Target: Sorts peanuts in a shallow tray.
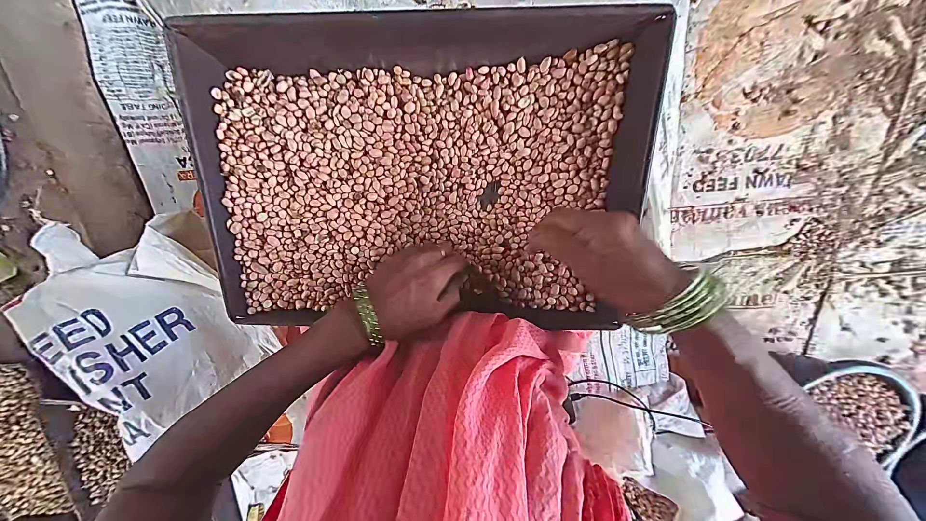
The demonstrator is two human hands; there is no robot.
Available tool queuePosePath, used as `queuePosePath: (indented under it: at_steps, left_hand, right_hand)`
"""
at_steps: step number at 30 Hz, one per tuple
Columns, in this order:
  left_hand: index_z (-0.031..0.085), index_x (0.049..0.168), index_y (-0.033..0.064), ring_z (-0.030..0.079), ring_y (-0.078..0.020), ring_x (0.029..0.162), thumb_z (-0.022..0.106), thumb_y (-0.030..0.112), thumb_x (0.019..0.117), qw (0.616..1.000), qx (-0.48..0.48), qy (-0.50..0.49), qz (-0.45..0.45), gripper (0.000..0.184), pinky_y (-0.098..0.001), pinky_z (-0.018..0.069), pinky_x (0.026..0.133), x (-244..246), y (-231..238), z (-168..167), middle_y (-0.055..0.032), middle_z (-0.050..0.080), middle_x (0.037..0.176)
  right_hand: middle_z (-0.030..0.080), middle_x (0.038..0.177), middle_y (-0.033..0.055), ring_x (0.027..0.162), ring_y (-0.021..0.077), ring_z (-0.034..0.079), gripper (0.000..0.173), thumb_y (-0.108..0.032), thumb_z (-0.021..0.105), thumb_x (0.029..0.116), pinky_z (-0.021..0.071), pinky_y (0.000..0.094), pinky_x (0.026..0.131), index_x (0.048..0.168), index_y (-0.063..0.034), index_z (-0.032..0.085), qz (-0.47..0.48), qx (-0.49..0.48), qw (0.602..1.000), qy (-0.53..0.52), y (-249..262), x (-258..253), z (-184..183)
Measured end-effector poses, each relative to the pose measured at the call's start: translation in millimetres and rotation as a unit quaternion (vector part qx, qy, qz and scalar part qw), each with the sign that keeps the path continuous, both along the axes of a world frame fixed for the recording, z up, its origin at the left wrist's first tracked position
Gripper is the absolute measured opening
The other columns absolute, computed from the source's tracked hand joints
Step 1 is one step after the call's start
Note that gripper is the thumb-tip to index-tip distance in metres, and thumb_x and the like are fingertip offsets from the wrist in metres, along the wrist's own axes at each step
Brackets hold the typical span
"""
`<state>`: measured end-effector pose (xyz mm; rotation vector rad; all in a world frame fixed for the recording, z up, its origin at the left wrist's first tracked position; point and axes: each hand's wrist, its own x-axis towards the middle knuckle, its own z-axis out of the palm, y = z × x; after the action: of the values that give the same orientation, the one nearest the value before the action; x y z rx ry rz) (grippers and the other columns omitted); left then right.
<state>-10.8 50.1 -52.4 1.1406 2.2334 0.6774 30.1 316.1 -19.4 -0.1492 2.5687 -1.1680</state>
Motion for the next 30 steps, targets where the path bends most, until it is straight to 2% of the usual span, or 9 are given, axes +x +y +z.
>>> queuePosePath:
  at_steps: [2,7,9,11,12,15,18,22,30]
  left_hand:
    - [0.069,0.099,0.0016,0.069,-0.0325,0.088,0.047,0.021,0.1016,0.998,-0.024,0.009,0.054,0.03,-0.0521,0.0571,0.073,-8.8,-14.3,8.8,-0.0156,0.067,0.096]
    - [0.066,0.09,0.0001,0.063,-0.0292,0.07,0.044,0.024,0.1074,0.985,0.027,0.091,0.143,0.037,-0.045,0.0504,0.059,-25.9,-34.3,23.7,-0.0157,0.063,0.084]
    - [0.07,0.102,0.0005,0.067,-0.0282,0.079,0.048,0.025,0.1076,0.984,0.054,0.084,0.147,0.034,-0.0436,0.0542,0.067,-29.4,-31.6,29.2,-0.0175,0.068,0.095]
    - [0.072,0.108,0.0033,0.066,-0.0181,0.085,0.053,0.023,0.1056,0.983,0.112,0.061,0.134,0.027,-0.032,0.055,0.077,-29.5,-18.3,32.2,-0.0128,0.069,0.098]
    - [0.072,0.108,0.0031,0.067,-0.014,0.088,0.056,0.02,0.1041,0.979,0.159,0.044,0.12,0.023,-0.0276,0.0556,0.08,-27.9,-5.7,35.6,-0.011,0.07,0.098]
    - [0.071,0.118,-0.0016,0.066,-0.008,0.088,0.065,0.019,0.1007,0.953,0.296,-0.001,0.068,0.028,-0.0195,0.0552,0.078,-20.3,45.6,51.2,-0.01,0.072,0.103]
    - [0.07,0.119,-0.0021,0.066,-0.0106,0.088,0.063,0.017,0.1016,0.947,0.315,0.01,0.067,0.026,-0.0205,0.0552,0.077,-21.9,73.9,46.9,-0.0126,0.07,0.106]
    - [0.075,0.106,0.004,0.069,-0.0274,0.093,0.059,0.011,0.1019,0.978,0.208,-0.008,-0.019,0.018,-0.0398,0.0582,0.082,-18.4,86.9,14.5,-0.0159,0.069,0.101]
    - [0.074,0.11,0.0023,0.067,-0.0389,0.102,0.058,0.011,0.1024,0.978,0.152,0.086,-0.115,0.02,-0.0451,0.0561,0.089,-12.7,98.4,-16.2,-0.0222,0.068,0.106]
  right_hand:
    - [0.071,0.079,0.0178,0.066,0.0384,0.07,0.024,-0.018,0.052,0.1056,0.0545,0.056,0.056,0.112,-0.0035,0.07,0.067,0.177,0.981,0.038,-20.9,7.9,-6.5]
    - [0.065,0.072,0.0189,0.059,0.0418,0.066,0.012,-0.005,0.054,0.1014,0.049,0.0524,0.046,0.108,-0.0011,0.064,0.122,0.305,0.943,0.051,-46.5,0.6,-5.0]
    - [0.069,0.077,0.0192,0.065,0.041,0.069,0.022,-0.015,0.052,0.1054,0.0528,0.0576,0.056,0.115,-0.0033,0.068,0.054,0.203,0.978,-0.004,-29.0,-10.3,9.2]
    - [0.06,0.072,0.0007,0.056,0.0122,0.054,0.022,-0.022,0.05,0.107,0.0477,0.031,0.052,0.113,-0.0098,0.068,0.001,0.007,0.999,-0.033,0.0,-13.2,18.9]
    - [0.051,0.065,-0.0091,0.049,-0.0001,0.043,0.02,-0.02,0.047,0.1075,0.0381,0.017,0.044,0.109,-0.0129,0.066,-0.033,-0.138,0.988,-0.069,7.5,-10.3,19.1]
    - [0.052,0.06,-0.0124,0.041,-0.0052,0.036,0.047,-0.033,0.024,0.1127,0.0307,0.0113,0.037,0.098,-0.0156,0.065,-0.103,-0.408,0.883,-0.208,11.8,7.3,16.4]
    - [0.053,0.062,-0.0117,0.045,-0.0051,0.04,0.063,-0.052,0.012,0.1103,0.0337,0.0108,0.04,0.087,-0.02,0.061,-0.14,-0.481,0.832,-0.239,20.3,22.7,13.6]
    - [0.049,0.06,-0.0124,0.044,-0.0029,0.037,0.053,-0.044,0.024,0.1127,0.0305,0.0123,0.04,0.073,-0.0241,0.053,-0.221,-0.507,0.818,-0.161,45.4,35.7,19.4]
    - [0.049,0.06,-0.0097,0.044,-0.0018,0.038,0.051,-0.039,0.028,0.1133,0.0308,0.0126,0.039,0.073,-0.0211,0.053,-0.244,-0.504,0.818,-0.129,46.4,44.3,19.9]
